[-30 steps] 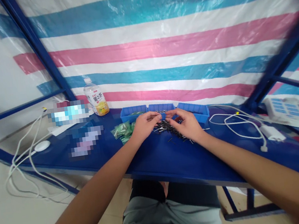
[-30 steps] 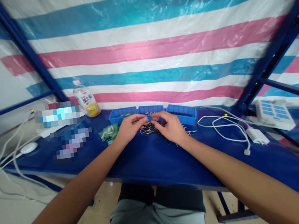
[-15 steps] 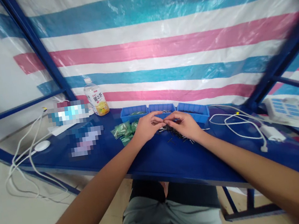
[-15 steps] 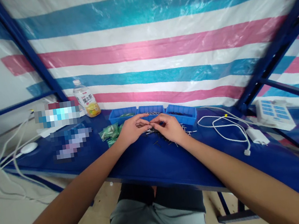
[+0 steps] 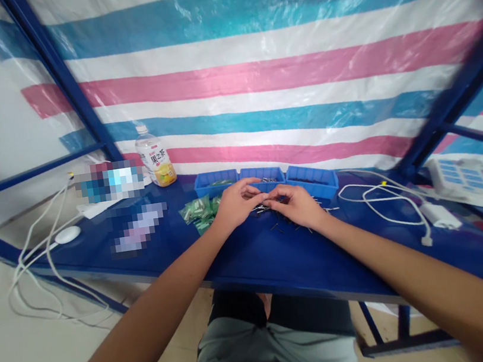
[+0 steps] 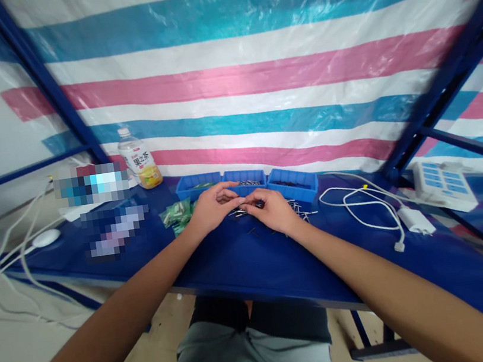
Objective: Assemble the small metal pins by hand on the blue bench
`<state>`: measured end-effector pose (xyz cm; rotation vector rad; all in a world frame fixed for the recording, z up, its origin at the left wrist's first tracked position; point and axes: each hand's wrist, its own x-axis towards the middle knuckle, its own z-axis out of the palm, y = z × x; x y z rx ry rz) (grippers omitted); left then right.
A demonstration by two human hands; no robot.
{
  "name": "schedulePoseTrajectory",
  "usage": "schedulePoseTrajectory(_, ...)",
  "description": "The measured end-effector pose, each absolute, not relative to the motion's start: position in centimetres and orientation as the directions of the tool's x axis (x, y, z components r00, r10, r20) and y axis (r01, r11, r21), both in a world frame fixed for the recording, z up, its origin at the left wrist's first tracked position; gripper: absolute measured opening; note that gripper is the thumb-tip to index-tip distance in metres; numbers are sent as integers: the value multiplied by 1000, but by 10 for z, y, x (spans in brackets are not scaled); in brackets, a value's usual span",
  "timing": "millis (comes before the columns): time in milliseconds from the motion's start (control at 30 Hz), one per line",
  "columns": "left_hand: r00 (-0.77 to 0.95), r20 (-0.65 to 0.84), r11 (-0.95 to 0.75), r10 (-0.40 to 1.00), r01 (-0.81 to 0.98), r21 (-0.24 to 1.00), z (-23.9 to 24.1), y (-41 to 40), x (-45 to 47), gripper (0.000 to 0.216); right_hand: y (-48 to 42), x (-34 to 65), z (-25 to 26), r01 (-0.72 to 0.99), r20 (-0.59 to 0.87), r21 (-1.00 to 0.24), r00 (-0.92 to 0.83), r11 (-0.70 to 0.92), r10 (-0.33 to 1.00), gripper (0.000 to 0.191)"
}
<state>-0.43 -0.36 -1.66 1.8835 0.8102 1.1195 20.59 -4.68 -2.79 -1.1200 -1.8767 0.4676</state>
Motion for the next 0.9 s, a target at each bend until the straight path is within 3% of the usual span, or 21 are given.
schedulePoseTrajectory(333, 463, 448, -571, 765, 167, 804, -6, -7, -6, 32, -52, 200, -22, 320, 371, -853, -183, 412, 910, 39)
schedulePoseTrajectory(600, 472, 455, -571, 755, 130, 811, -4, -8, -6, 28, -53, 200, -25, 314, 404, -826, -249, 468, 880, 32)
schedulePoseTrajectory(900, 470, 429, -525, 771, 88, 847, -9, -5, -4, 29, -55, 198, -19, 261, 347, -879, -223, 399, 911, 41)
